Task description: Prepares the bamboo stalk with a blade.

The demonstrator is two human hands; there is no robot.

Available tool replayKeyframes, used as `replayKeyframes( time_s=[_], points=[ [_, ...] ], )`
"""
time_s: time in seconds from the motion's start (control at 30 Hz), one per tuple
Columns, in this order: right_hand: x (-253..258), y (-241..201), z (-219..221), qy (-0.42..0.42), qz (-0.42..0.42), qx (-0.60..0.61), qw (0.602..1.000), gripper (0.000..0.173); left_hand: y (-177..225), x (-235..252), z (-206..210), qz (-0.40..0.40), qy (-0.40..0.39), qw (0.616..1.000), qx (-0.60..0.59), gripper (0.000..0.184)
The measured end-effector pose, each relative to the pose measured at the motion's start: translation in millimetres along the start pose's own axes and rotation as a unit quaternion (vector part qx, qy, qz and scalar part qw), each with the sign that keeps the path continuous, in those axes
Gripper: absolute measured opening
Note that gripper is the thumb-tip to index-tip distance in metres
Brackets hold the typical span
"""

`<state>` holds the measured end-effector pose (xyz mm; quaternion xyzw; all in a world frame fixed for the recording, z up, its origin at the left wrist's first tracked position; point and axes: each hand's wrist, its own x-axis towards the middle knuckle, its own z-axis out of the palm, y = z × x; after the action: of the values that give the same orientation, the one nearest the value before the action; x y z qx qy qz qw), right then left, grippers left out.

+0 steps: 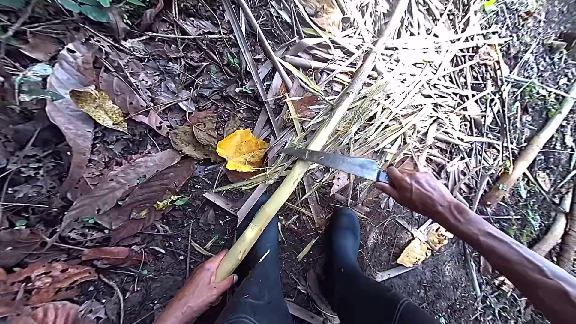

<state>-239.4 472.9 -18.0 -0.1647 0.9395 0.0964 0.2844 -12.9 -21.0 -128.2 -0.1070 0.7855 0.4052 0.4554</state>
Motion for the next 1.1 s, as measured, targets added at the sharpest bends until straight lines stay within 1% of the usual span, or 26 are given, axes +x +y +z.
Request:
replayKeyframes(
  time_s=[0.03, 0.1, 0.13, 0.17, 0.2, 0.27, 0.33, 0.37, 0.4, 0.43, 0.5, 0.53, 0.6, 0.7, 0.73, 0.77, 0.83, 0.87, 0.93, 1.0, 1.03, 1.07, 1.1],
  points=[
    [1.5, -2.1, 3.6, -0.004, 0.002, 0.008, 1.0, 0.06, 0.3, -1.8, -0.1, 0.0, 0.002, 1.0, 0.002, 0.053],
    [8.6, 14.4, 7.3, 0.002, 0.059, 0.033, 0.998, 0.052, 2.0, -2.9, -0.9, 0.001, 0.002, 1.0, 0.007, 0.054],
    [12.8, 25.3, 5.4, 0.016, 0.077, 0.022, 0.997, 0.049, 3.4, -2.6, -1.0, 0.0, 0.002, 1.0, 0.008, 0.054],
    [15.8, 26.9, -2.0, 0.017, 0.084, 0.012, 0.996, 0.049, 4.6, -2.4, -1.1, -0.003, 0.002, 1.0, 0.009, 0.054],
    [15.0, 20.7, -9.8, 0.005, 0.079, 0.007, 0.997, 0.051, 4.9, -3.2, -1.3, -0.006, 0.001, 1.0, 0.008, 0.054],
    [3.8, 0.5, -17.4, 0.007, 0.033, -0.009, 0.999, 0.054, 5.0, -1.1, -1.8, -0.004, 0.003, 1.0, 0.009, 0.055],
    [-0.1, -11.3, -9.7, 0.034, -0.03, -0.033, 0.998, 0.059, 2.6, -1.8, 0.9, 0.001, 0.011, 1.0, 0.008, 0.055],
    [1.1, -8.8, -3.8, 0.036, -0.034, -0.028, 0.998, 0.059, 2.0, -3.0, 1.0, 0.002, 0.013, 1.0, 0.01, 0.056],
    [4.1, 1.6, 0.5, 0.028, -0.005, -0.008, 1.0, 0.058, 2.3, -3.8, 0.4, 0.006, 0.016, 1.0, 0.011, 0.056],
    [8.7, 20.0, 4.2, 0.033, 0.041, 0.012, 0.999, 0.057, 3.2, -3.7, 0.2, 0.006, 0.016, 1.0, 0.012, 0.056],
    [17.3, 58.4, -0.6, 0.046, 0.124, 0.034, 0.991, 0.063, 4.6, -3.4, 0.2, -0.001, 0.011, 1.0, 0.012, 0.056],
    [21.1, 68.7, -6.4, 0.048, 0.14, 0.036, 0.988, 0.065, 4.4, -2.4, -0.2, -0.004, 0.011, 1.0, 0.012, 0.055],
    [21.2, 63.7, -12.0, 0.03, 0.135, 0.035, 0.99, 0.065, 3.3, -3.1, -0.5, -0.007, 0.007, 1.0, 0.011, 0.054],
    [25.3, 48.9, -5.1, 0.009, 0.077, 0.007, 0.997, 0.059, 4.0, -1.3, 1.1, -0.002, 0.012, 1.0, 0.011, 0.055],
    [31.3, 49.3, -1.4, -0.002, 0.084, 0.011, 0.996, 0.06, 3.7, -3.2, 0.9, -0.001, 0.013, 1.0, 0.01, 0.056],
    [37.3, 54.6, 1.3, -0.007, 0.115, 0.028, 0.993, 0.063, 3.4, -4.0, 0.2, 0.001, 0.014, 1.0, 0.009, 0.057],
    [45.6, 68.0, -1.2, 0.01, 0.187, 0.067, 0.98, 0.067, 2.7, -3.1, 1.7, 0.006, 0.02, 1.0, 0.012, 0.057],
    [44.7, 68.8, 1.1, 0.027, 0.19, 0.072, 0.979, 0.068, 3.4, -1.7, 1.0, 0.008, 0.022, 1.0, 0.013, 0.057],
    [30.9, 55.8, 18.4, 0.073, 0.139, 0.077, 0.985, 0.065, 4.0, -1.9, -0.4, 0.008, 0.02, 1.0, 0.016, 0.058],
    [20.2, 41.6, 30.9, 0.091, 0.057, 0.046, 0.993, 0.058, 3.0, -1.2, 0.2, 0.01, 0.021, 1.0, 0.02, 0.058],
    [20.8, 40.3, 35.5, 0.086, 0.022, 0.028, 0.996, 0.056, 2.4, -1.8, 0.5, 0.01, 0.022, 0.999, 0.023, 0.059],
    [23.8, 43.3, 37.5, 0.078, 0.009, 0.02, 0.997, 0.056, 3.0, -2.5, 0.1, 0.01, 0.023, 0.999, 0.024, 0.059],
    [30.1, 49.9, 34.1, 0.061, 0.033, 0.032, 0.997, 0.057, 4.1, -3.1, -0.4, 0.01, 0.021, 0.999, 0.024, 0.06]
  ],
)
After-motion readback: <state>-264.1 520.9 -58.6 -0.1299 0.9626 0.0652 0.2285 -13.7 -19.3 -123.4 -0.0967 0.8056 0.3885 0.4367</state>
